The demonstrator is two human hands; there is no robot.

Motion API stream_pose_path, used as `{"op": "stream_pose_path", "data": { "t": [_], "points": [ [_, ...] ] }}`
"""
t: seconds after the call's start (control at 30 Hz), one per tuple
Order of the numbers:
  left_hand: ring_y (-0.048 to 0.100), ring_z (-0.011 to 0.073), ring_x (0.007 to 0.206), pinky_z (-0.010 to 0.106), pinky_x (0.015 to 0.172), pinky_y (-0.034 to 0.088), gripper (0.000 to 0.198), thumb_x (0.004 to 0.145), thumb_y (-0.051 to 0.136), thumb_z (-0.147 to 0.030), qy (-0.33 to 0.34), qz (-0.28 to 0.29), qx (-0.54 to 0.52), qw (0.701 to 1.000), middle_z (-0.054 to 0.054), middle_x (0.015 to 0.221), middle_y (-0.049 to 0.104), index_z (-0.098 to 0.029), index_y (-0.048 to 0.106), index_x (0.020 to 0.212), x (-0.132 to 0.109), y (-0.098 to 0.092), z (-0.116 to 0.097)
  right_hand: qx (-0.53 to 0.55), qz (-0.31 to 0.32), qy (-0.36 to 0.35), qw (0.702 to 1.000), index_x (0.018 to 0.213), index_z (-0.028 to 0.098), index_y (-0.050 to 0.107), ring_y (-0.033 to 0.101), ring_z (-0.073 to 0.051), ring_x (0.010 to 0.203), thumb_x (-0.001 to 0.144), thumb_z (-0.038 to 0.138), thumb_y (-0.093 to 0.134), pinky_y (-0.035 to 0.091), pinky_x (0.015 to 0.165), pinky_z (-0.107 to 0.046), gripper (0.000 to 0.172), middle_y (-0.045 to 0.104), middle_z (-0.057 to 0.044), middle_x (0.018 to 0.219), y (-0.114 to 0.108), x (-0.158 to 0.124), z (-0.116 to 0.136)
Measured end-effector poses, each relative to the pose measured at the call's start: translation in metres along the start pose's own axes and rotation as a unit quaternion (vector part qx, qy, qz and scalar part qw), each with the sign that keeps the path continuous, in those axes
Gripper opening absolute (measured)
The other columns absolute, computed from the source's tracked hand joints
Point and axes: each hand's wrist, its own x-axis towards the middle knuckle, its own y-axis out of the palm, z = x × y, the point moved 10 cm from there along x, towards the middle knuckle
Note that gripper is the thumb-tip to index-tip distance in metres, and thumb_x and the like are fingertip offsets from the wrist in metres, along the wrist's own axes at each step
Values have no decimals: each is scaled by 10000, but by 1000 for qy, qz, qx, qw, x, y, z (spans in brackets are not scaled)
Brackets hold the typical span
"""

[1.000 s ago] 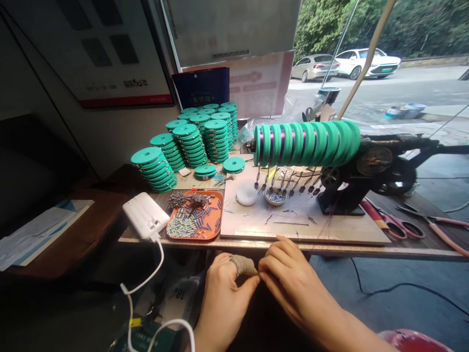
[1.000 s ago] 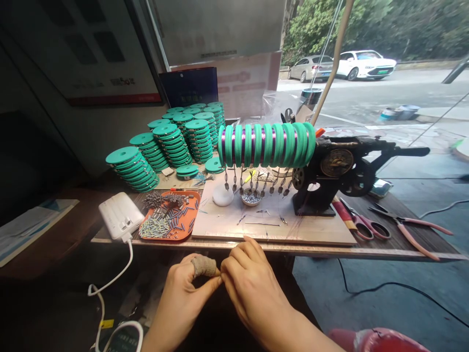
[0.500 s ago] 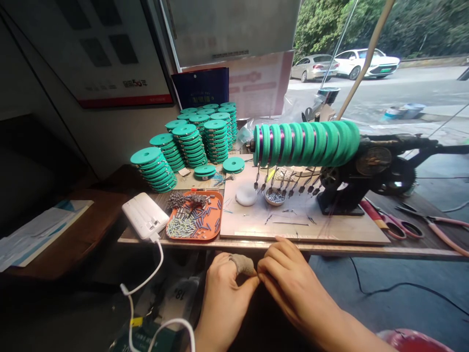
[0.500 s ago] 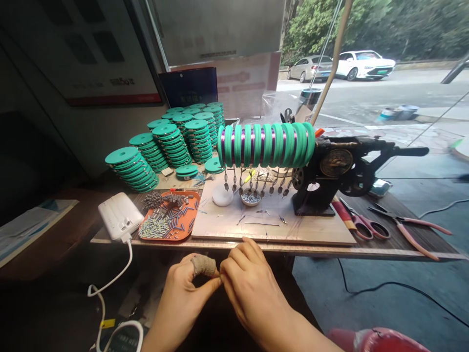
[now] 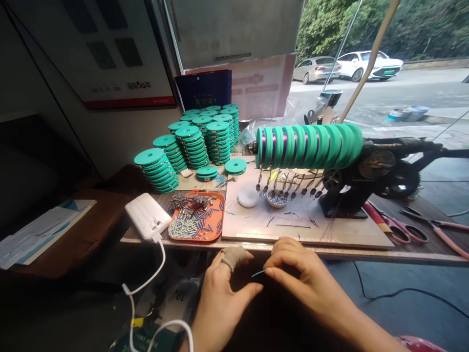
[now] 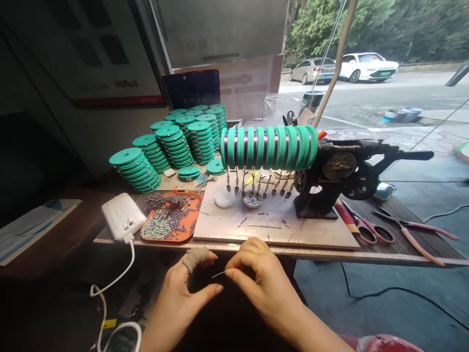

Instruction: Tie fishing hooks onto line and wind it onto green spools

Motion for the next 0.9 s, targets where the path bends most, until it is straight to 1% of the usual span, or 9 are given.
{"op": "stream_pose_path", "data": {
  "t": [0.07, 0.17, 0.23, 0.37, 0.53, 0.67, 0.73, 0.8, 0.9],
  "points": [
    [592, 189, 859, 305, 787, 457, 223, 678, 669, -204, -8, 4, -21, 1000, 24, 894, 637, -211, 611, 893, -3, -3, 4, 12, -6, 4, 1000, 674, 175, 594, 506, -153, 720, 811, 148, 547, 385, 657, -293, 146, 561, 0, 655, -2, 1, -2],
    [581, 162, 799, 273, 744, 448, 70, 782, 566, -258, 2, 18, -41, 999, 16, 822, 606, -202, 608, 791, -5, -4, 3, 10, -3, 1, 1000, 666, 176, 587, 503, -158, 713, 816, 171, 543, 380, 656, -301, 156, 560, -4, 650, 1, 1, -2],
    [566, 147, 747, 257, 702, 441, 123, 809, 528, -257, 7, 12, -46, 999, 11, 771, 577, -191, 588, 724, -6, -5, 1, 0, 2, -4, 1000, 669, 175, 580, 500, -161, 706, 817, 176, 536, 382, 656, -307, 155, 560, -12, 661, 5, 0, -1],
    [552, 145, 725, 256, 676, 435, 158, 812, 524, -249, 21, 2, -51, 999, 17, 752, 553, -177, 562, 676, -8, -6, -3, -49, -10, -48, 998, 786, 188, 593, 489, -174, 706, 783, 166, 567, 388, 720, -353, 35, 541, -14, 661, 7, -1, 11],
    [557, 161, 769, 276, 702, 442, 155, 811, 527, -246, 45, 3, -21, 999, 23, 772, 581, -186, 581, 679, -5, -15, -4, -105, 6, -99, 989, 724, 194, 544, 464, -161, 699, 813, 121, 503, 352, 807, -396, 123, 529, 1, 644, 13, 5, 26],
    [546, 209, 908, 344, 812, 425, 103, 753, 598, -250, 62, -71, 99, 991, 44, 923, 606, -212, 642, 838, 19, -53, 1, -92, -19, -95, 991, 726, 190, 500, 471, -154, 695, 844, 133, 459, 352, 794, -378, 138, 516, 3, 666, 8, 13, 26],
    [532, 237, 918, 382, 815, 409, 100, 744, 595, -224, 53, -118, 218, 967, 56, 894, 613, -205, 657, 820, 33, -78, 4, -88, -36, -94, 991, 726, 190, 494, 477, -150, 692, 847, 141, 460, 346, 805, -378, 135, 513, 3, 680, 4, 15, 24],
    [527, 256, 907, 395, 793, 400, 80, 724, 599, -185, 43, -87, 320, 942, 58, 851, 625, -213, 669, 750, 48, -86, 7, -88, -41, -96, 991, 725, 192, 492, 484, -145, 685, 844, 147, 467, 343, 815, -376, 129, 514, 7, 683, 5, 16, 21],
    [530, 268, 880, 392, 747, 392, 64, 707, 616, -202, 37, -1, 398, 917, 55, 812, 638, -224, 676, 706, 61, -79, 13, -90, -37, -97, 990, 731, 196, 493, 494, -142, 675, 842, 152, 471, 336, 831, -380, 122, 518, 13, 681, 8, 14, 17]
  ]
}}
